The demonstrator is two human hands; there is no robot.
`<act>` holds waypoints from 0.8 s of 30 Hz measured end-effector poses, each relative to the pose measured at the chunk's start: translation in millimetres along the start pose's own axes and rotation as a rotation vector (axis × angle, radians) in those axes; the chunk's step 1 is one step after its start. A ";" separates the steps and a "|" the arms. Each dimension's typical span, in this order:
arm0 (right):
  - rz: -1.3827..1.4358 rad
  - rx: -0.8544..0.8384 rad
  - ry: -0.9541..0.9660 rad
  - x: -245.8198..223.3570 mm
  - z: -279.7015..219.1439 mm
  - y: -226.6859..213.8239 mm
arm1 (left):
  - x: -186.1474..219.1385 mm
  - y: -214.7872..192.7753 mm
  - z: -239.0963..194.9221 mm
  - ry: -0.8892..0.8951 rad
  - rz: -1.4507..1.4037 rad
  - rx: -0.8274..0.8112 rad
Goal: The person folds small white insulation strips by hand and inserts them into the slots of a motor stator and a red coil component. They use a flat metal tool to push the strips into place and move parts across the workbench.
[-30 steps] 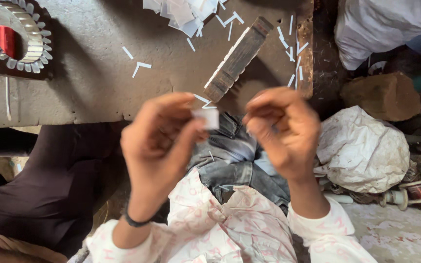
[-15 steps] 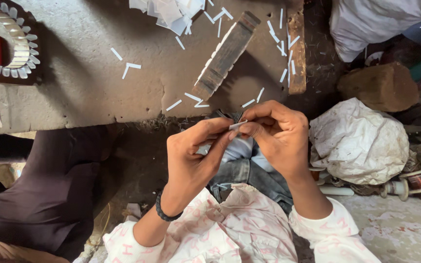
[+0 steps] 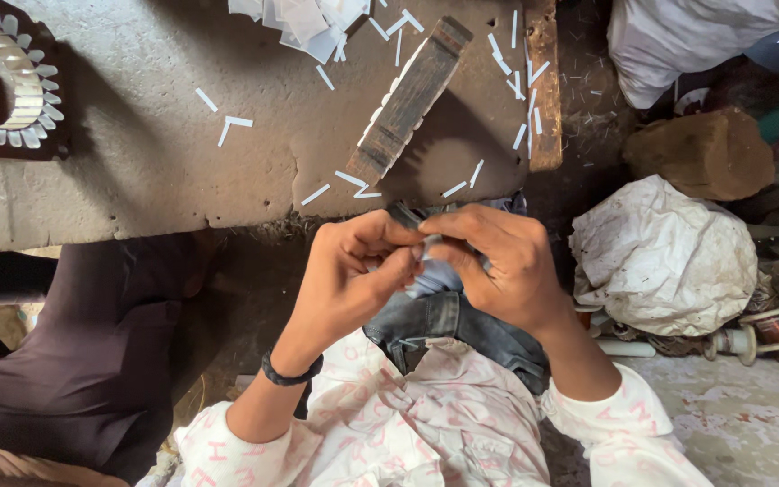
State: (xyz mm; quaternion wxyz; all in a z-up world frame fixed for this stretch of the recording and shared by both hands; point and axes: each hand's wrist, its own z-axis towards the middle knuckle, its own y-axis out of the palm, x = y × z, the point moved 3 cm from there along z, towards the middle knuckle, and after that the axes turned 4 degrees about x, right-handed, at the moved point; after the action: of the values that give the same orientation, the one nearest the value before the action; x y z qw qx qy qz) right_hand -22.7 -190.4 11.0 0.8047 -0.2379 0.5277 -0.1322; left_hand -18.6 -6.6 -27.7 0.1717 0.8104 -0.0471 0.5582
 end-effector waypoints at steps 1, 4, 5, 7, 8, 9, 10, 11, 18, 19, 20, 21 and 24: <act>0.025 -0.020 -0.029 -1.1 0.5 -1.7 | 1.4 0.4 -0.1 -0.002 -0.007 0.005; -0.003 0.000 -0.006 3.8 -0.4 -0.8 | 19.5 5.2 -0.7 -0.021 0.077 0.015; 0.024 0.037 0.015 6.3 -1.9 -1.8 | 31.2 5.7 -2.9 -0.032 0.174 0.017; 0.080 0.115 0.058 12.8 -2.4 -3.1 | 67.1 5.1 -11.1 0.148 0.407 0.094; 0.102 0.167 0.067 16.9 -0.8 -3.6 | 89.8 3.5 -17.5 0.343 0.539 0.167; 0.128 0.214 0.081 20.5 0.3 -3.3 | 108.8 1.7 -22.2 0.491 0.636 0.245; 0.155 0.261 0.094 22.6 1.1 -3.7 | 125.1 0.1 -23.9 0.640 0.732 0.322; 0.136 0.263 0.099 23.5 3.6 -3.9 | 137.0 -0.8 -20.4 0.728 0.760 0.341; 0.066 0.267 0.126 12.8 32.5 3.7 | 139.0 20.6 68.3 0.876 1.181 0.131; 0.032 0.265 0.099 11.1 38.4 5.1 | 137.6 18.6 67.7 0.883 1.084 0.082; 0.022 0.256 0.087 10.4 43.7 6.9 | 136.7 15.3 65.4 0.888 0.986 0.033; 0.004 0.251 0.084 10.0 46.1 7.5 | 135.2 12.3 61.9 0.892 0.920 0.007; -0.020 0.243 0.019 7.4 48.0 11.5 | 131.4 3.1 44.8 0.898 0.812 0.013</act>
State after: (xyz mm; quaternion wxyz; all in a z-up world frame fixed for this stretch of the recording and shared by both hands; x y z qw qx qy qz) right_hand 23.7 -172.3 15.0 0.8213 -0.1425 0.5128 -0.2056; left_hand 69.3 -9.2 79.7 -0.0567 0.4139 -0.2722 0.8668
